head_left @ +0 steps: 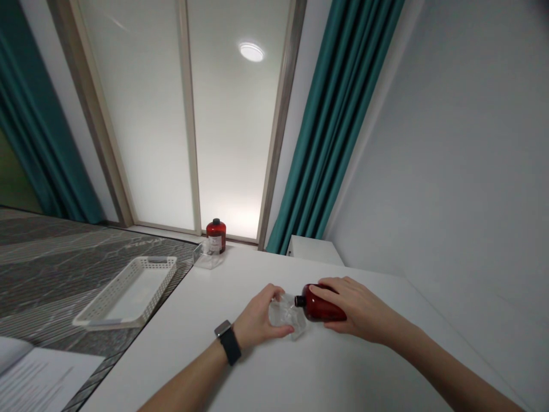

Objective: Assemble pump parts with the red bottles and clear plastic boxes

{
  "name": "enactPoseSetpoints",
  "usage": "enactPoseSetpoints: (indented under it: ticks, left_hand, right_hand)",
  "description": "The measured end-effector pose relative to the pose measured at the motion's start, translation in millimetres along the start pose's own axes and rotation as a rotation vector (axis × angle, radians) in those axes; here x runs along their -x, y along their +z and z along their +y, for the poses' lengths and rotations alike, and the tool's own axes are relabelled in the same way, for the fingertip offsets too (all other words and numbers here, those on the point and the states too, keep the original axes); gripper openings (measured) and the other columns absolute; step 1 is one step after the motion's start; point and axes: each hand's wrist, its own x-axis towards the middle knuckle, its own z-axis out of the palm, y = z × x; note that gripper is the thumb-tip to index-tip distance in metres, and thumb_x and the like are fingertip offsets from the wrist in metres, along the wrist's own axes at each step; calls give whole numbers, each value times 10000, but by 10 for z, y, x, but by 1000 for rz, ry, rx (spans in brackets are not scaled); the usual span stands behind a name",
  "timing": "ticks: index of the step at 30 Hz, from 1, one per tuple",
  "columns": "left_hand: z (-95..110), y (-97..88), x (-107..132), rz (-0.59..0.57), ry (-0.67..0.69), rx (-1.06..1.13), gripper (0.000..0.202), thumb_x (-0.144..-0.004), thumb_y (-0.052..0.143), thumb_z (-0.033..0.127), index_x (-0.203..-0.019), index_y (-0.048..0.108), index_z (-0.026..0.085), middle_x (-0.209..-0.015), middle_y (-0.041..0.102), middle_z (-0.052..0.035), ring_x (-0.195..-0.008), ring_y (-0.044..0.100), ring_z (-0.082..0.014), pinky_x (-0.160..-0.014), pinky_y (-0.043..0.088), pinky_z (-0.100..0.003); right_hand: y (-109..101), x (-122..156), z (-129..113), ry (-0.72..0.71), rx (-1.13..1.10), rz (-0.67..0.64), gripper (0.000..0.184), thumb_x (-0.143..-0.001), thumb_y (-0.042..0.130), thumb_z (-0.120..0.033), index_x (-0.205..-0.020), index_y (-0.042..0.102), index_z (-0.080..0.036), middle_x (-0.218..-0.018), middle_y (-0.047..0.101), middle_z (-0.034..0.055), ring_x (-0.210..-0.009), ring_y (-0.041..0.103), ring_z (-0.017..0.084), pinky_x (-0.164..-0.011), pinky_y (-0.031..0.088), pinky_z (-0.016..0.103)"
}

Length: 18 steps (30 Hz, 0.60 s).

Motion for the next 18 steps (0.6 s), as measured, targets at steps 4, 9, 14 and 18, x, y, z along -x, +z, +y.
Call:
enactPoseSetpoints:
  ticks: [4, 9, 14, 18]
  left_hand:
    - [-6, 4, 1, 5, 3, 7, 488, -668, 800, 237, -1064, 517, 205, -1011, 600, -28, -913, 584, -218, -820, 465, -332]
    - [-8, 11, -3, 4, 0, 0, 493, -662, 798, 237, -1065, 516, 205, -1013, 601, -31, -922, 586, -222, -836, 474, -347]
    - [13, 7, -6, 7, -8, 15, 502, -651, 807, 214, -1061, 518, 198, -1011, 604, -31, -913, 586, -218, -831, 477, -342]
    - [16, 0, -3, -1, -14, 11, 510, -653, 806, 213, -1068, 509, 207, -1027, 606, -36, -930, 584, -221, -847, 476, -349]
  right_hand:
    - [2, -2, 1, -11, 10, 10, 704, -746, 749, -212, -1397, 488, -273, -1300, 631, 141, -1099, 622, 312, -899, 494, 471]
    - [16, 6, 10, -25, 10, 33, 702, -754, 732, -206, -1404, 479, -290, -1297, 635, 135, -1093, 628, 309, -886, 498, 468]
    - [30, 17, 18, -33, 33, 34, 718, -759, 726, -198, -1416, 453, -297, -1319, 618, 136, -1116, 617, 312, -903, 493, 465]
    - [22, 14, 11, -32, 43, 27, 713, -756, 738, -200, -1408, 460, -278, -1316, 617, 146, -1118, 615, 318, -901, 495, 467]
